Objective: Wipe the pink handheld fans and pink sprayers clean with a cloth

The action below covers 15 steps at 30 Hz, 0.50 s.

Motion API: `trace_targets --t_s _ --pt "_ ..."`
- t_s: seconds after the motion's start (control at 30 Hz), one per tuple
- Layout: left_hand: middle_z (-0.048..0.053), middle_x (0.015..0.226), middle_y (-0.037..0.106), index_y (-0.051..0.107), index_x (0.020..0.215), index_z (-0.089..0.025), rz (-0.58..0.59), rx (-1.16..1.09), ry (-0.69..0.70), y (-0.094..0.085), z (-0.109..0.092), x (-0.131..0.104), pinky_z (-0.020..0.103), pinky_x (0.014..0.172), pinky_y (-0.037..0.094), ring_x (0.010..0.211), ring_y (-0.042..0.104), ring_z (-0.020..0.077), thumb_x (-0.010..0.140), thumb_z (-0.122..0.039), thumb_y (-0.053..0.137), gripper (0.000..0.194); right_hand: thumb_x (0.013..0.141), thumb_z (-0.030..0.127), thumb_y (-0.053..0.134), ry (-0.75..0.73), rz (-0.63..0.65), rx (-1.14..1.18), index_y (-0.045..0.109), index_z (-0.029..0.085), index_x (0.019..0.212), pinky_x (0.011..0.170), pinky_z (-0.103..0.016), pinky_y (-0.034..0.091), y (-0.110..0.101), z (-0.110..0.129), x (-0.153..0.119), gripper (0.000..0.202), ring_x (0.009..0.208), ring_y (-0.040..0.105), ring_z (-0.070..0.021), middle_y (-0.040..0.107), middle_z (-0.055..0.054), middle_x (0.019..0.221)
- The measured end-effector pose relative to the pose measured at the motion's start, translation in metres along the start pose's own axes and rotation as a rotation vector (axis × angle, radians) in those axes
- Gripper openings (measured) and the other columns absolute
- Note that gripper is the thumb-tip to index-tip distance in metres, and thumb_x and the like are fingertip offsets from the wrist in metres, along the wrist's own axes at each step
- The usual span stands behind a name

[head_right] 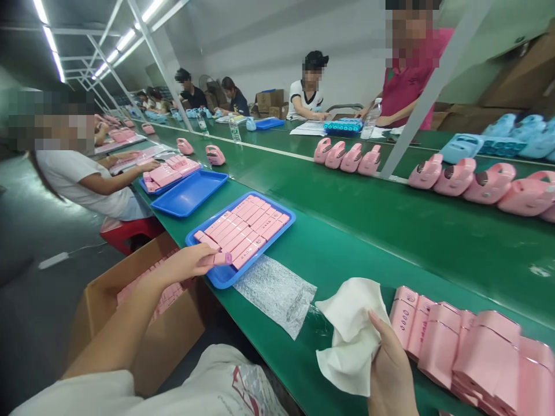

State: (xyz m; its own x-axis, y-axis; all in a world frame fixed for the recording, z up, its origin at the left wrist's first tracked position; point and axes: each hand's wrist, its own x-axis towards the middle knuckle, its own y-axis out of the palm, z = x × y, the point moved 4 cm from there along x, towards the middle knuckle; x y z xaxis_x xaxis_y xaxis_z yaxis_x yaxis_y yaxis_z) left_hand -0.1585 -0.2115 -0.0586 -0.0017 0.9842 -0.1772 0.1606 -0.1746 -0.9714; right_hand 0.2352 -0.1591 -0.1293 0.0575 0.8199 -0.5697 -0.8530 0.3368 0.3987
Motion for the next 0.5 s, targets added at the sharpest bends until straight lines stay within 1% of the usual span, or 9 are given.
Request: trace_targets --t_s 0.1,0.2,0.3,0.4,0.5 --pt "0.006 0.102 0.064 0.059 0.107 -0.018 -0.114 -0.217 0.005 -0.012 -0.008 -0.002 0.03 0.08 0.046 0.091 0.06 0.0203 0.086 -0.035 0.049 0.029 0.045 0.035 0.079 0.037 -0.011 0.047 0.064 0.022 0.085 0.054 -0.035 0.059 0.002 -0.001 0.001 0.044 0.059 0.067 -0.0229 0.072 -0.002 0.075" --pt "0.008 0.11 0.06 0.051 0.117 -0.017 -0.183 -0.485 0.062 -0.015 -0.025 0.008 0.033 0.082 0.048 0.094 0.059 0.0203 0.088 -0.043 0.048 0.039 0.049 0.034 0.078 0.022 -0.016 0.065 0.064 0.022 0.086 0.06 -0.036 0.06 0.004 0.001 -0.001 0.042 0.068 0.069 -0.0251 0.072 -0.004 0.08" --pt "0.012 0.112 0.059 0.047 0.121 -0.015 -0.241 -0.647 0.142 -0.013 -0.053 0.025 0.035 0.081 0.049 0.094 0.059 0.0213 0.088 -0.044 0.048 0.044 0.051 0.032 0.077 -0.005 -0.02 0.08 0.064 0.022 0.087 0.062 -0.036 0.06 0.005 0.003 -0.001 0.04 0.068 0.069 -0.0247 0.072 -0.003 0.079" --pt "0.013 0.112 0.059 0.048 0.118 -0.014 -0.291 -0.845 0.236 -0.012 -0.087 0.041 0.034 0.077 0.051 0.09 0.061 0.0196 0.088 -0.046 0.049 0.044 0.049 0.028 0.078 0.012 -0.049 0.154 0.066 0.022 0.089 0.06 -0.032 0.059 0.005 0.002 0.002 0.042 0.061 0.067 -0.0203 0.071 0.001 0.074" --pt "0.013 0.109 0.062 0.048 0.116 -0.015 -0.273 -1.048 0.324 -0.013 -0.119 0.051 0.03 0.071 0.052 0.083 0.063 0.0158 0.087 -0.046 0.052 0.043 0.051 0.027 0.077 0.012 -0.046 0.17 0.067 0.021 0.092 0.059 -0.031 0.059 0.004 0.002 0.008 0.042 0.059 0.066 -0.0183 0.071 0.002 0.074"
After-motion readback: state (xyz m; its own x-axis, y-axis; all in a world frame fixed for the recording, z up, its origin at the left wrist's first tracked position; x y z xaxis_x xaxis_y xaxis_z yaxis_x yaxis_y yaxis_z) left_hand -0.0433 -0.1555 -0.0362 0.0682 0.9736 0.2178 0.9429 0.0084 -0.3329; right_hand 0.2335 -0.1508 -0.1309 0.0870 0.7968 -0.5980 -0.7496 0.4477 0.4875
